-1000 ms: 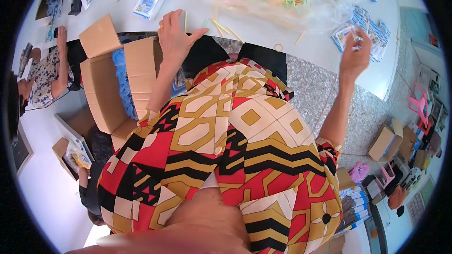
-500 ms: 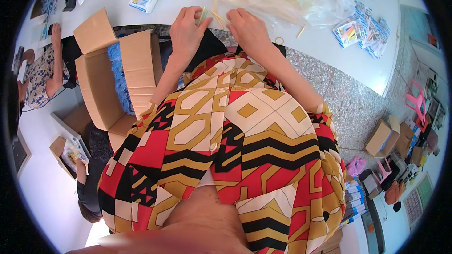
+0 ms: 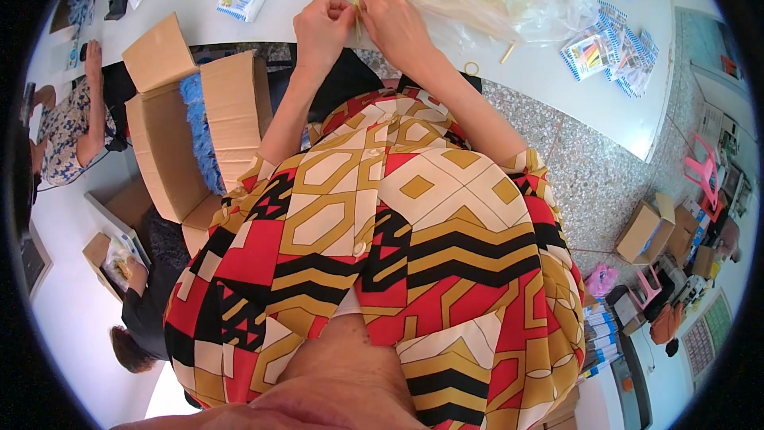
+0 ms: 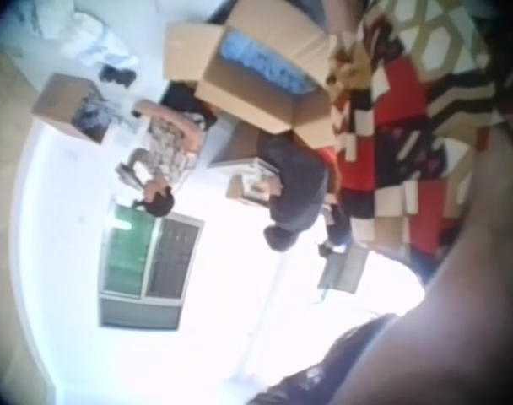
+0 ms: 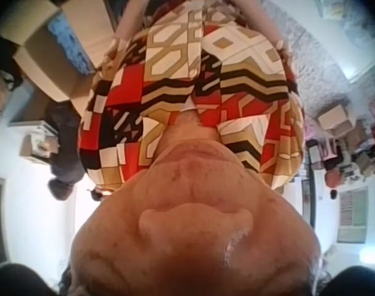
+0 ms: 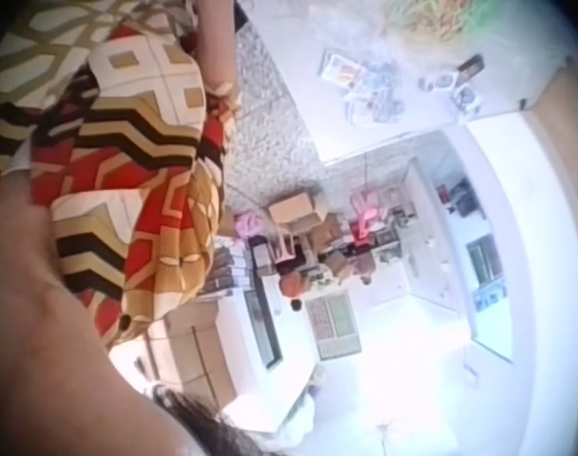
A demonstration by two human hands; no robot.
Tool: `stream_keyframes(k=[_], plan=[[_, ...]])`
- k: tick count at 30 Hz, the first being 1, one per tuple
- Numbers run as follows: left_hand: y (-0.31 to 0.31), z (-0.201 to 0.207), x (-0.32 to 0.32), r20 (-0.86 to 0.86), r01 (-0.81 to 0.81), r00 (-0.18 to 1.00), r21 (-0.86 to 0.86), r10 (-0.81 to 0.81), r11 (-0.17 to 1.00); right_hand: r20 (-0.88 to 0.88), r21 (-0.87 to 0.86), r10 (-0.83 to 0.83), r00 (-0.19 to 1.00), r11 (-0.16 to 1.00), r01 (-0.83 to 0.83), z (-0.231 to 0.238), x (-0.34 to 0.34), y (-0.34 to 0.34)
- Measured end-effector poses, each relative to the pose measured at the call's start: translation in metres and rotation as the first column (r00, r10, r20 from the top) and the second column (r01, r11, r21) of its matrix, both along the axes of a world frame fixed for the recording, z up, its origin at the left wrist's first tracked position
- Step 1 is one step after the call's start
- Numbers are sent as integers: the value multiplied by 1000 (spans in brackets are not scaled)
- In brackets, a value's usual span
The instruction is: Manually sorting and placing small colorful plastic toy components into small packaging bags at a workbench.
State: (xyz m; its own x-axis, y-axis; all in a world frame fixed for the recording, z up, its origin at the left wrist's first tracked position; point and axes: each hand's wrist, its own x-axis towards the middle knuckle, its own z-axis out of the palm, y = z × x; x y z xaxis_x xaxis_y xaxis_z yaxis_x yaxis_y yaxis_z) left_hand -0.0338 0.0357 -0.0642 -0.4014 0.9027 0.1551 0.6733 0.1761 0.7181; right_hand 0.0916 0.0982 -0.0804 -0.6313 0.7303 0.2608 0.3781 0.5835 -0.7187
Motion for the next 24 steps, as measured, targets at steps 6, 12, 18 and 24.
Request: stream_keyframes(k=[6,12,18,24], plan=[[-4,3,-7,197,-50,979,-16,53,999,-36,-87,26,999,996,-29,8,-2,2],[-4,13,-15,232,-38,971,-78,55,996,110,-10,8,994,1000,-7,14,-11,0],[-6,16,-23,-54,-32,998,-22,30,999,211,28,83,974,995,-91,19,-14,6],[11,20,-26,-120,71,991,151,-53,986,419,71,51,907,994,-88,26,-26,4]])
